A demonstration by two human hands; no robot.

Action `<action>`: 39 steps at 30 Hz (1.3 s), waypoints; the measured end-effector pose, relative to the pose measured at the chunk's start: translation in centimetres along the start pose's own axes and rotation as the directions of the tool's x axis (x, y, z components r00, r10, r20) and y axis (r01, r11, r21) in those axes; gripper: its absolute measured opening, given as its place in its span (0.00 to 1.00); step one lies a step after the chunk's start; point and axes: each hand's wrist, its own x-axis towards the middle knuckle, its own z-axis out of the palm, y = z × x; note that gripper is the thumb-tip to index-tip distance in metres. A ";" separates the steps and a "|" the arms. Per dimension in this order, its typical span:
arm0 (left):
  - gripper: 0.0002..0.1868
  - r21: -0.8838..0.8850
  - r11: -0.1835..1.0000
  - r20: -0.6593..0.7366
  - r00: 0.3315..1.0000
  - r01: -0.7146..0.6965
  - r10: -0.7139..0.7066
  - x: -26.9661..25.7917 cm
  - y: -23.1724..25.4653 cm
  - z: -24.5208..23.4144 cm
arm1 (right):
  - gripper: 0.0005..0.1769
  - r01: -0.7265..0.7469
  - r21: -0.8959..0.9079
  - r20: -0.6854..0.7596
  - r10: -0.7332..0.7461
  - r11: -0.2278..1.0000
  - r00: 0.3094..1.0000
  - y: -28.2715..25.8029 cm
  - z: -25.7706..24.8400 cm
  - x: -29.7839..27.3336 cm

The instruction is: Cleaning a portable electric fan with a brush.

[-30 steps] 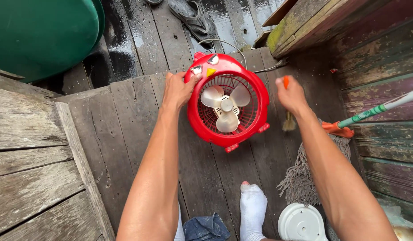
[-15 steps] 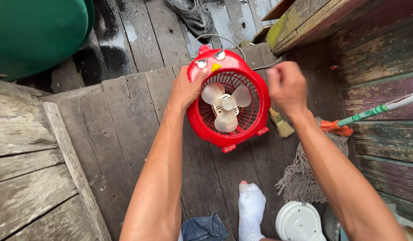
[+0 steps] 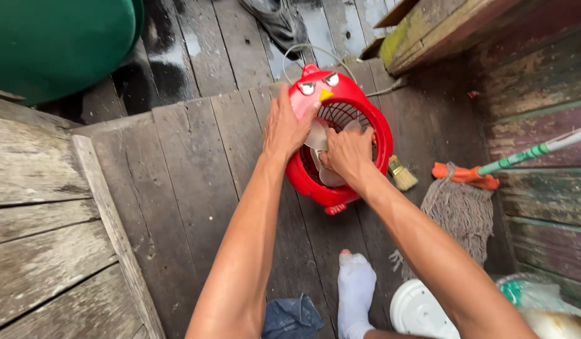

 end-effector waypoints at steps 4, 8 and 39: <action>0.48 0.010 0.999 -0.017 0.999 -0.045 0.045 -1.1 -0.2 0.8 | 0.18 0.109 -0.338 -0.350 -0.232 0.935 0.908 1.0 4.3 -0.2; 0.46 0.009 0.998 0.026 0.998 -0.063 0.062 -2.1 0.8 0.5 | 0.32 0.226 -0.235 -0.172 -0.270 0.945 0.947 2.0 4.2 -0.6; 0.45 0.127 0.839 -0.087 0.836 -0.529 0.541 6.2 4.6 -7.3 | 0.20 -0.010 0.494 -0.183 0.115 0.870 0.976 -1.2 -2.1 7.9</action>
